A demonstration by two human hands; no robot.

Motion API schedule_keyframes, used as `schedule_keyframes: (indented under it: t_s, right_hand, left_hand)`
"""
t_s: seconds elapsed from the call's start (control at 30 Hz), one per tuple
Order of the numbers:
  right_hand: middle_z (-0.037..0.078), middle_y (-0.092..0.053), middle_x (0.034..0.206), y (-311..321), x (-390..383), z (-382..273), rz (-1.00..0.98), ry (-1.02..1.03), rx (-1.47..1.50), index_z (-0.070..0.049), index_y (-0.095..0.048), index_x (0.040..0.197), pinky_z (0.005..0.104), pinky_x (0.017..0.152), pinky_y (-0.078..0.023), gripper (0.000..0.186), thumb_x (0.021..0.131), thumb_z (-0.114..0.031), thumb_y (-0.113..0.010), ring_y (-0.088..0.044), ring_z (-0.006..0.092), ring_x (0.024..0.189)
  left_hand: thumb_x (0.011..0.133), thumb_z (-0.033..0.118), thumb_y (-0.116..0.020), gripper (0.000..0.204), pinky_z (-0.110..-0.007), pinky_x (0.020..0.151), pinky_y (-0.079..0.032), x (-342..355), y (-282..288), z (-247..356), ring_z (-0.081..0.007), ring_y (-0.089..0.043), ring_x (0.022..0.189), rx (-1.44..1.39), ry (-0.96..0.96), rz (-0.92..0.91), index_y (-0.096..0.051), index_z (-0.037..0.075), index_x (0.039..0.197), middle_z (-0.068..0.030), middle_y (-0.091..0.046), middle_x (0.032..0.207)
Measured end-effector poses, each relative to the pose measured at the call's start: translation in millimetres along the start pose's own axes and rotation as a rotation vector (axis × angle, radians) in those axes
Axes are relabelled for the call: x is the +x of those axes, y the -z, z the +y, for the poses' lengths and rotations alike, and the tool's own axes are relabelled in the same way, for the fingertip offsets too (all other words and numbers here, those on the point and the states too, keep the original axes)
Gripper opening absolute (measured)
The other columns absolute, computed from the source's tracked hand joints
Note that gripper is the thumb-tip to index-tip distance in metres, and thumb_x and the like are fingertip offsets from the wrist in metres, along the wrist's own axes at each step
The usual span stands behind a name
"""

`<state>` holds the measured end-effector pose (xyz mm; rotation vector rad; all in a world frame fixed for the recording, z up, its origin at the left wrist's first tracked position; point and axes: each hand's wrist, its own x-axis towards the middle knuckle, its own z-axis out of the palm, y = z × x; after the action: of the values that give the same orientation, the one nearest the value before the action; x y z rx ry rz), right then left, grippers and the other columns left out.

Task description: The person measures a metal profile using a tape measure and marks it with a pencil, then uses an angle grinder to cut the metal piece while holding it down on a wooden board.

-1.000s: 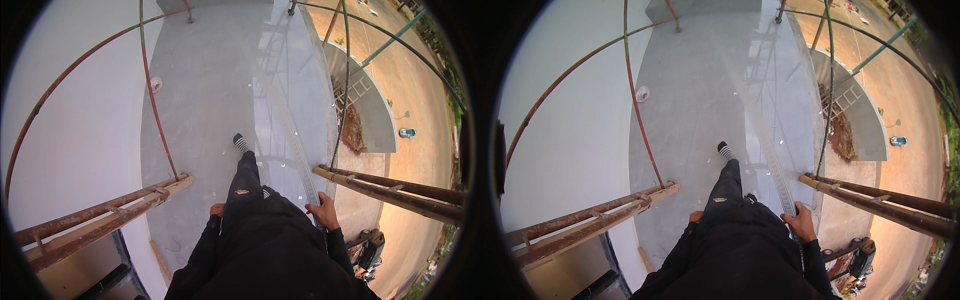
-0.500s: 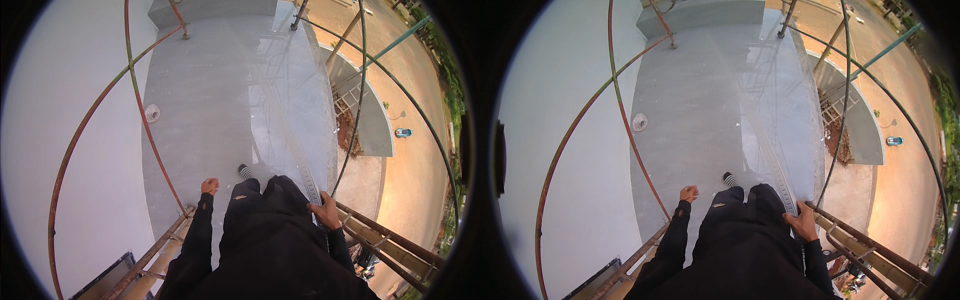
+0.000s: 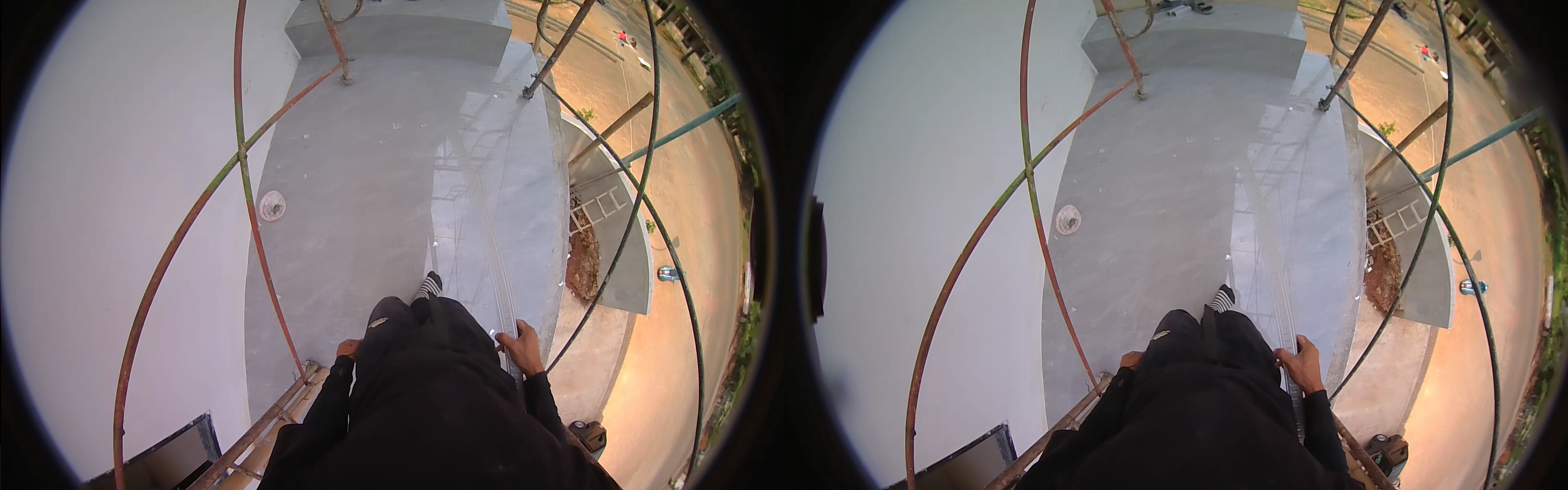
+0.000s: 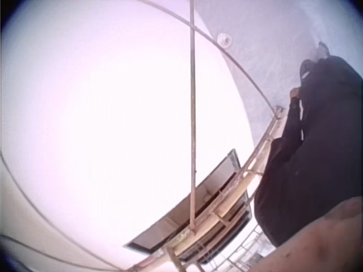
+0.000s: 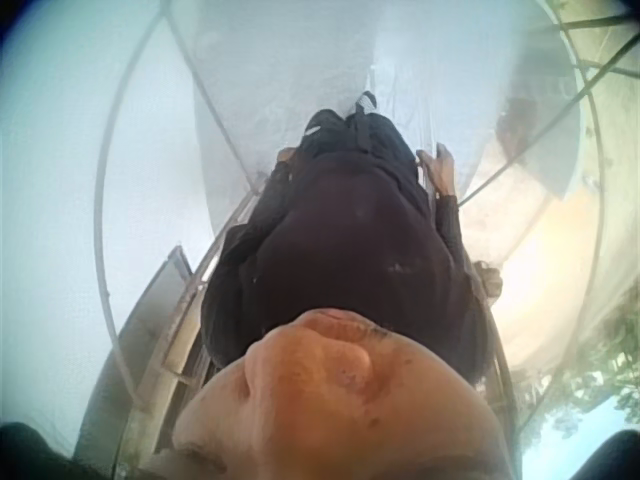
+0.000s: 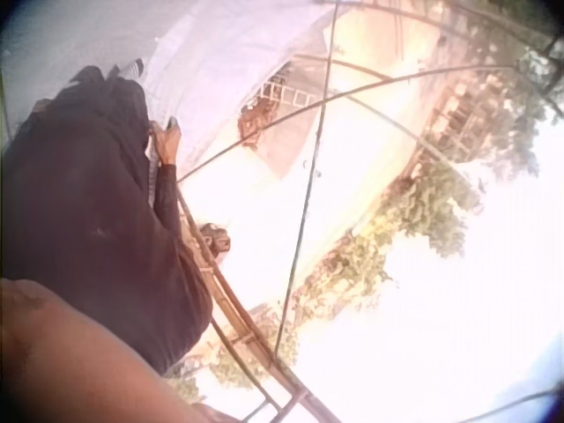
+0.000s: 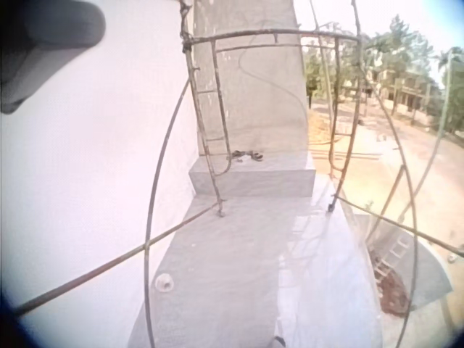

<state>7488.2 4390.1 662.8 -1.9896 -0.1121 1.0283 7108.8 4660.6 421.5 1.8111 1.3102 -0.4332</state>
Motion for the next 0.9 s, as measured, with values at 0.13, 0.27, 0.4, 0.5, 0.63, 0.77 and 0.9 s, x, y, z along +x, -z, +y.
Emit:
schedule_keyframes:
  t_s: [0.13, 0.27, 0.4, 0.5, 0.63, 0.77, 0.9]
  right_hand:
    - [0.012, -0.062, 0.070, 19.8, 25.1, -13.6, -0.017, -0.040, 0.072, 0.007, -0.055, 0.083, 0.0297, 0.055, -0.050, 0.024, 0.073, -0.014, -0.064, -0.063, 0.0185, 0.056]
    - [0.013, -0.062, 0.071, 38.8, 33.0, -39.0, -0.016, -0.012, 0.026, 0.007, -0.056, 0.087, 0.0289, 0.056, -0.051, 0.025, 0.074, -0.012, -0.065, -0.063, 0.0185, 0.058]
    - [0.014, -0.063, 0.073, 54.5, 28.5, -58.8, 0.019, -0.052, -0.055, 0.009, -0.057, 0.090, 0.0296, 0.057, -0.051, 0.028, 0.074, -0.012, -0.066, -0.063, 0.0180, 0.059]
    - [0.014, -0.063, 0.074, 59.3, 20.5, -74.1, 0.008, -0.085, -0.130, 0.009, -0.058, 0.091, 0.0307, 0.061, -0.051, 0.031, 0.073, -0.015, -0.067, -0.063, 0.0191, 0.063]
    - [0.016, -0.065, 0.078, 68.3, 22.6, -54.0, 0.037, -0.019, -0.295, 0.008, -0.061, 0.093, 0.0340, 0.068, -0.048, 0.038, 0.072, -0.023, -0.070, -0.062, 0.0215, 0.073]
    - [0.018, -0.066, 0.080, 67.3, 40.4, -39.0, 0.021, 0.048, -0.272, 0.009, -0.062, 0.095, 0.0342, 0.069, -0.049, 0.041, 0.071, -0.024, -0.071, -0.063, 0.0220, 0.073]
    - [0.018, -0.065, 0.078, 63.8, 65.5, -51.5, 0.030, 0.049, -0.255, 0.009, -0.061, 0.093, 0.0335, 0.066, -0.050, 0.040, 0.070, -0.023, -0.072, -0.064, 0.0209, 0.070]
  left_hand:
    - [0.090, 0.046, -0.054, 0.045, -0.037, 0.061, -0.049, -23.4, -14.7, 14.3, -0.0203, -0.064, 0.073, -0.624, 0.446, 0.032, -0.066, 0.003, 0.091, -0.0112, -0.066, 0.076]
    - [0.089, 0.046, -0.055, 0.044, -0.037, 0.063, -0.050, -62.7, -30.8, -0.8, -0.0224, -0.064, 0.078, -0.777, 0.582, 0.022, -0.063, 0.004, 0.098, -0.0122, -0.065, 0.084]
    - [0.089, 0.046, -0.056, 0.044, -0.038, 0.066, -0.050, -63.5, -50.3, -14.0, -0.0246, -0.064, 0.082, -0.784, 0.594, 0.034, -0.061, 0.005, 0.105, -0.0132, -0.064, 0.093]
    - [0.088, 0.046, -0.057, 0.046, -0.039, 0.067, -0.050, -46.6, -61.5, -25.7, -0.0263, -0.063, 0.086, -0.894, 0.651, 0.134, -0.059, 0.006, 0.110, -0.0140, -0.063, 0.099]
    - [0.088, 0.046, -0.059, 0.049, -0.039, 0.070, -0.051, -2.9, -59.6, -27.8, -0.0284, -0.063, 0.091, -1.153, 0.739, 0.349, -0.056, 0.007, 0.116, -0.0150, -0.062, 0.107]
    - [0.087, 0.045, -0.060, 0.053, -0.040, 0.072, -0.051, 42.8, -44.8, -12.6, -0.0306, -0.062, 0.095, -1.360, 0.720, 0.453, -0.053, 0.008, 0.123, -0.0160, -0.061, 0.116]
    - [0.086, 0.046, -0.060, 0.062, -0.044, 0.078, -0.050, 92.1, -6.1, 87.0, -0.0326, -0.059, 0.103, -1.246, 0.578, 0.134, -0.041, 0.010, 0.132, -0.0177, -0.055, 0.125]
